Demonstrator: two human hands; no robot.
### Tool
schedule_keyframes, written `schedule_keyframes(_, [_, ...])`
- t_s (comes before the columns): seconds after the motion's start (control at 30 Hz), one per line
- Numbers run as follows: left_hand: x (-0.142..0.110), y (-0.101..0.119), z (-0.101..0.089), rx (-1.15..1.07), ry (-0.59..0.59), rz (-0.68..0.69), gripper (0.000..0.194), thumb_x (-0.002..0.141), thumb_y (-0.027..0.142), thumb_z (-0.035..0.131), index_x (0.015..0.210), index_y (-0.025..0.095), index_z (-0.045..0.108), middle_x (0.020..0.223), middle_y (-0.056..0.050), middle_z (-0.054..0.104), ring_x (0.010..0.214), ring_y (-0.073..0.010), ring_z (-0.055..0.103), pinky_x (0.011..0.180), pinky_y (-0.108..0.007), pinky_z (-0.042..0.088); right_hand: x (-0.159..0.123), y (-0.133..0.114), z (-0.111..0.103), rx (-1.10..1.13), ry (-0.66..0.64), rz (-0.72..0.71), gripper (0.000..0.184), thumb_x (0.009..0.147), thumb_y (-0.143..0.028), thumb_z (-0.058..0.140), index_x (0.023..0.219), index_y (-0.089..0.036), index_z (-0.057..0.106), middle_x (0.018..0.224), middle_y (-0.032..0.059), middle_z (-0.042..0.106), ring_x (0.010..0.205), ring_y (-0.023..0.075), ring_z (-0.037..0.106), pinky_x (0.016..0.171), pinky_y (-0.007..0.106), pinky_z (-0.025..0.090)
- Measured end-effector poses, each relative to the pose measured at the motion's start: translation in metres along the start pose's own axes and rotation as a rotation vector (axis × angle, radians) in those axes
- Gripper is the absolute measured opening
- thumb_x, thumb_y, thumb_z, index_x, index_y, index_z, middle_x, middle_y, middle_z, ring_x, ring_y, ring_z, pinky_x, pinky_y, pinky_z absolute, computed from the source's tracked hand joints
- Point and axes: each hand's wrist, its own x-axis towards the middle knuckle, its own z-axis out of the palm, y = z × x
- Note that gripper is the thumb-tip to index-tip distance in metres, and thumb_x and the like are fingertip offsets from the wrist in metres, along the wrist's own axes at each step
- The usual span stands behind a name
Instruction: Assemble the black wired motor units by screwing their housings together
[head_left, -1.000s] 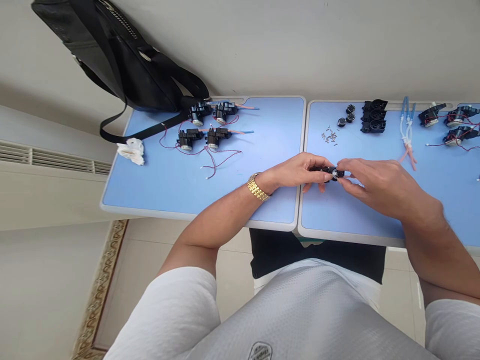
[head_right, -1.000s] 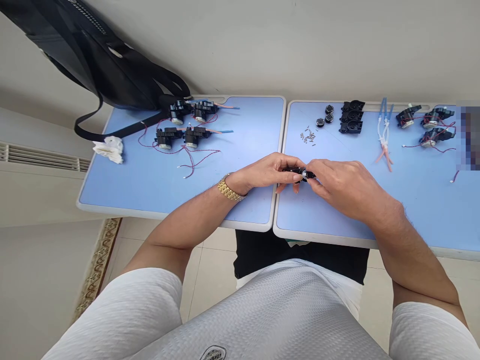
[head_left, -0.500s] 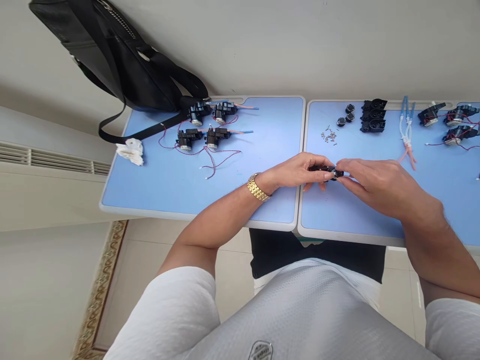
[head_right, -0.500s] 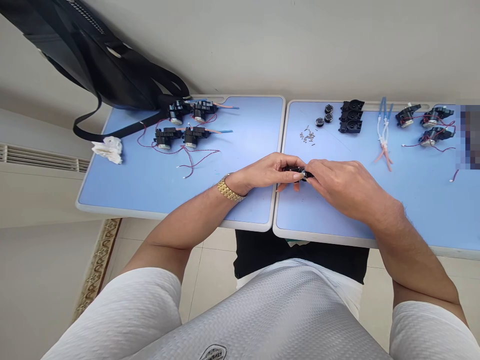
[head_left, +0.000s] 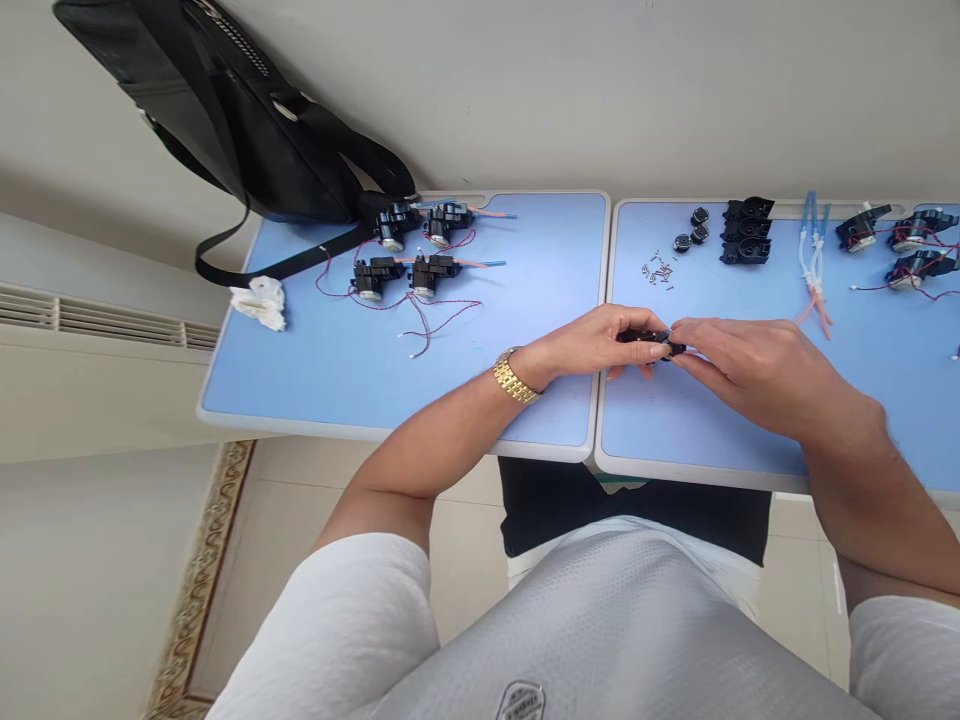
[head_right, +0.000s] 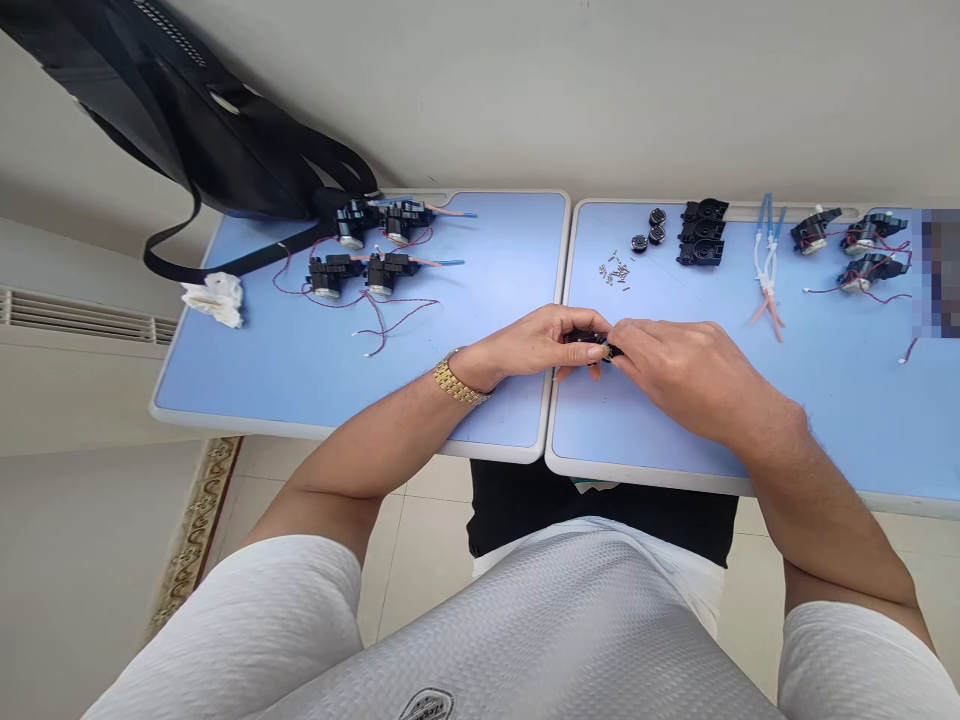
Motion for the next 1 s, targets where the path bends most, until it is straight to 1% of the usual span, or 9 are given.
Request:
schedule_keyframes(0.1, [0.001,-0.003,0.000,0.010,0.016,0.006,0.064,0.088,0.070,0.088,0.116,0.014,0.077,0.094,-0.007,0.079,0.074,-0.0116,0.070,0.056,-0.020,0.049,0.001,-0.001,0.000,-0.047,0.033,-0.058,0.020,0.115,-0.023,0.052,0.109,-0.019,0.071,0.107,0.0075,0.085,0.079,0.0205,0.077,0.059,0.036,0.040])
schedule_keyframes(0.27, [0.002,-0.011,0.001,0.005,0.041,0.035,0.061,0.090,0.068,0.087,0.117,0.014,0.076,0.103,-0.009,0.078,0.087,-0.0161,0.076,0.057,-0.020,0.052,0.002,-0.004,0.002,-0.043,0.110,-0.048,0.020,0.115,-0.020,0.052,0.109,-0.021,0.072,0.114,0.0054,0.086,0.087,0.0199,0.082,0.059,0.036,0.044])
schedule_keyframes(0.37, [0.002,-0.012,0.001,-0.011,0.048,0.046,0.060,0.090,0.067,0.087,0.116,0.014,0.076,0.106,-0.010,0.077,0.089,-0.0167,0.077,0.058,-0.019,0.051,0.002,-0.004,0.004,-0.025,0.147,-0.051,0.021,0.115,-0.018,0.053,0.109,-0.023,0.072,0.113,0.0024,0.087,0.092,0.0196,0.083,0.061,0.035,0.048])
schedule_keyframes(0.5, [0.001,-0.008,0.001,-0.048,0.048,0.051,0.062,0.089,0.068,0.088,0.117,0.014,0.076,0.109,-0.011,0.077,0.091,-0.0177,0.079,0.057,-0.019,0.051,0.003,-0.002,0.006,0.016,0.200,-0.047,0.019,0.114,-0.018,0.056,0.113,-0.024,0.073,0.115,0.0006,0.087,0.097,0.0192,0.085,0.066,0.034,0.055])
schedule_keyframes(0.57, [0.001,-0.006,0.001,-0.075,0.038,0.054,0.063,0.089,0.069,0.089,0.116,0.013,0.075,0.107,-0.010,0.078,0.088,-0.0164,0.078,0.055,-0.019,0.050,0.003,-0.001,0.007,0.029,0.218,-0.033,0.017,0.113,-0.019,0.058,0.116,-0.025,0.074,0.117,-0.0001,0.087,0.099,0.0202,0.085,0.067,0.035,0.057])
schedule_keyframes(0.63, [0.000,-0.004,0.002,-0.095,0.031,0.053,0.064,0.088,0.071,0.088,0.113,0.013,0.075,0.099,-0.009,0.078,0.079,-0.0138,0.074,0.054,-0.020,0.049,0.003,0.000,0.008,0.039,0.220,-0.015,0.017,0.113,-0.021,0.060,0.120,-0.027,0.075,0.120,-0.0006,0.087,0.103,0.0220,0.086,0.068,0.036,0.058])
schedule_keyframes(0.77, [0.000,-0.004,0.001,-0.106,0.046,0.030,0.064,0.091,0.073,0.084,0.111,0.013,0.075,0.085,-0.006,0.078,0.060,-0.0085,0.063,0.052,-0.021,0.046,0.002,0.005,0.007,0.083,0.190,0.001,0.020,0.112,-0.027,0.065,0.129,-0.027,0.075,0.125,0.0018,0.086,0.107,0.0253,0.086,0.075,0.038,0.062])
schedule_keyframes(0.87, [0.000,-0.007,-0.001,-0.135,0.036,0.009,0.061,0.095,0.072,0.081,0.112,0.014,0.075,0.081,-0.004,0.078,0.051,-0.0055,0.054,0.049,-0.021,0.041,0.001,0.008,0.007,0.108,0.172,0.001,0.027,0.109,-0.028,0.068,0.136,-0.026,0.073,0.131,0.0042,0.085,0.109,0.0267,0.085,0.079,0.039,0.063])
schedule_keyframes(1.0, [0.000,-0.010,-0.001,-0.200,0.024,-0.003,0.059,0.095,0.072,0.081,0.107,0.015,0.072,0.079,-0.004,0.076,0.047,-0.0042,0.047,0.044,-0.022,0.032,0.002,0.009,0.005,0.112,0.164,0.024,0.031,0.109,-0.027,0.067,0.139,-0.030,0.073,0.131,0.0028,0.085,0.113,0.0268,0.084,0.082,0.038,0.062])
